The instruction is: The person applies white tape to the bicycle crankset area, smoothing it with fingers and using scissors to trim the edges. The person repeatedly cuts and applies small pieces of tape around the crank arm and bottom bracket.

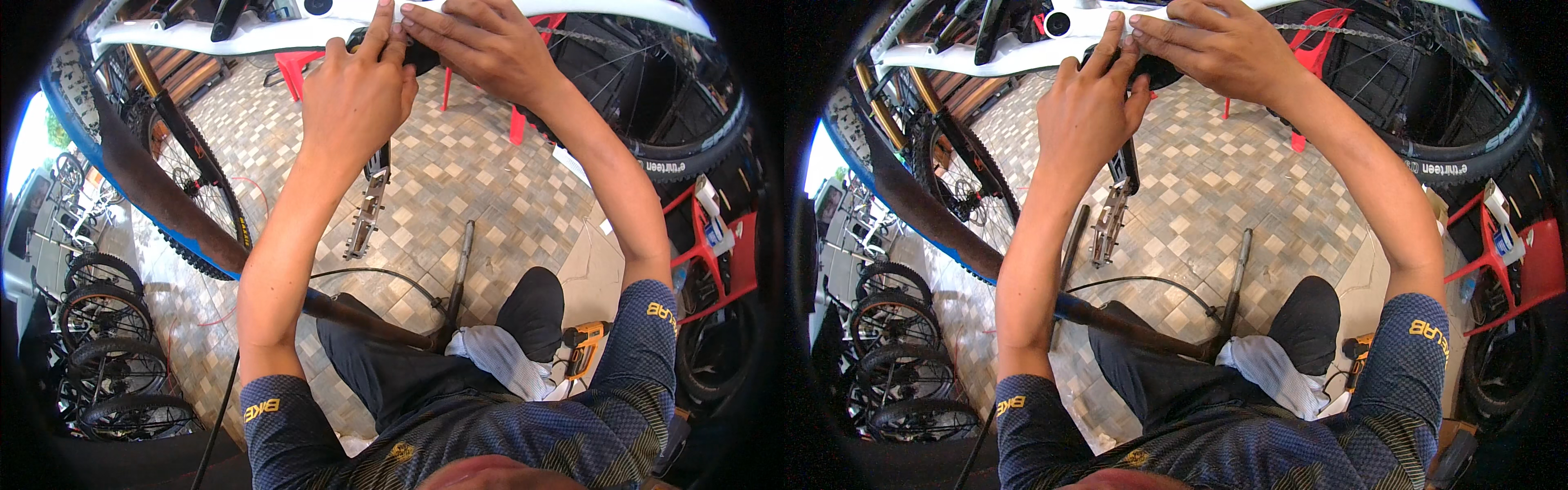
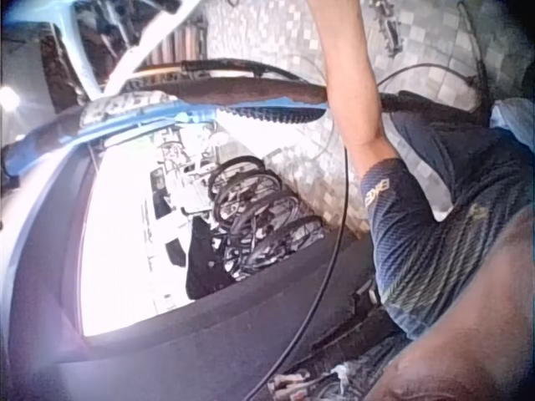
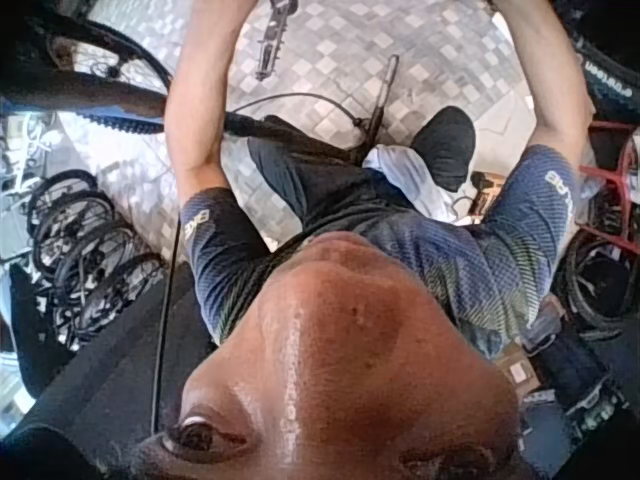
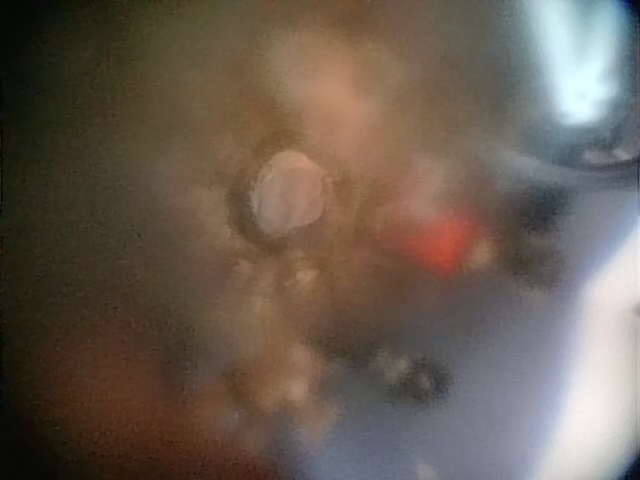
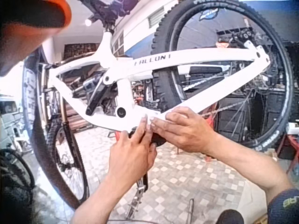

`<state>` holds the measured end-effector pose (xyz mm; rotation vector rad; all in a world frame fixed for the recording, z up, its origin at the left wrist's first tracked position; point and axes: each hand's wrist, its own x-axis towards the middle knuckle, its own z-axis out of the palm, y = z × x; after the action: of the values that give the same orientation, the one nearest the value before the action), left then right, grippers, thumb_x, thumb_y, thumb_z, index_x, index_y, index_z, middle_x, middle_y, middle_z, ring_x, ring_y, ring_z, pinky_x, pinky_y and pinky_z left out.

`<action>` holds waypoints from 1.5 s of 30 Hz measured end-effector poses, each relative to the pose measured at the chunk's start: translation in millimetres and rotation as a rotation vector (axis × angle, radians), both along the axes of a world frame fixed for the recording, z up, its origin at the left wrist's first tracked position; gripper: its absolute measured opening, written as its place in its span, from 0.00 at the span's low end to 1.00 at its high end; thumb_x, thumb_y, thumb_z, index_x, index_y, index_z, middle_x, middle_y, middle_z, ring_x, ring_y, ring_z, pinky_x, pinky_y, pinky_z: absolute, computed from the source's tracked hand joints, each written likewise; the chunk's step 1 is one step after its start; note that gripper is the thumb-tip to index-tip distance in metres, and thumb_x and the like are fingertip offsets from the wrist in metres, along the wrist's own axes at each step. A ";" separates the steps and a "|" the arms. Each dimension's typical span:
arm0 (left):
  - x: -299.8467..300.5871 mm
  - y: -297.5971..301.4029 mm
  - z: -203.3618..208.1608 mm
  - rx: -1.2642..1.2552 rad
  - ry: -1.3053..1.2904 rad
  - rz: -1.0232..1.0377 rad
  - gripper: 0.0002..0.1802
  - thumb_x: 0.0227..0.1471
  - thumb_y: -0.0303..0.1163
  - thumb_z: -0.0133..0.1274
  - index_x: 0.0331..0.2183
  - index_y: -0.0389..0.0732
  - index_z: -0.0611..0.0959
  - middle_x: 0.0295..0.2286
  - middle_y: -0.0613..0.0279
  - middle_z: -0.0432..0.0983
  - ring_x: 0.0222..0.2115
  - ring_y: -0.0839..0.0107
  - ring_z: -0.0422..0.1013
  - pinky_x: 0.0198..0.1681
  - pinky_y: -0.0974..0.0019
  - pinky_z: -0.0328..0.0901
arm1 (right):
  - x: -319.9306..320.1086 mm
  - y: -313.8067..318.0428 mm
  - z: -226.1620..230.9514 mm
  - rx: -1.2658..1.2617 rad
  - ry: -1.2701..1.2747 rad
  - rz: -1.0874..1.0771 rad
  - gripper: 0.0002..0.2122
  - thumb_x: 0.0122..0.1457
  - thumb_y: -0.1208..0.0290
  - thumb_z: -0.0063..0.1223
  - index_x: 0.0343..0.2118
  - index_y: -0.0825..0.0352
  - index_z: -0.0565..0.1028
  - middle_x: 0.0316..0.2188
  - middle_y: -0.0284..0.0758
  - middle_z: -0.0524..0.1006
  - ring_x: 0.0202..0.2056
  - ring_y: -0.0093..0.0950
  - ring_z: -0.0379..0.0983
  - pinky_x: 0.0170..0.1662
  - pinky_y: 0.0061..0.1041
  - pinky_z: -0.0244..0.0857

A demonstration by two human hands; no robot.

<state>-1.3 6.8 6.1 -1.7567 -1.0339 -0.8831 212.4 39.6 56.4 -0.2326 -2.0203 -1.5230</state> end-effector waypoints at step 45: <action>1.5 1.3 -0.4 -0.197 -0.053 -0.133 0.14 0.48 0.36 0.59 0.35 0.41 0.91 0.55 0.36 0.73 0.39 0.41 0.78 0.33 0.48 0.76 | 13.7 24.4 -14.2 -0.080 0.056 -0.266 0.33 0.56 0.63 0.64 0.67 0.50 0.68 0.56 0.36 0.73 0.57 0.36 0.69 0.63 0.37 0.63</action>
<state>0.2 8.1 5.7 -1.9953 -1.0779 -0.9404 226.1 64.0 42.2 -0.5906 -2.0719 -1.5731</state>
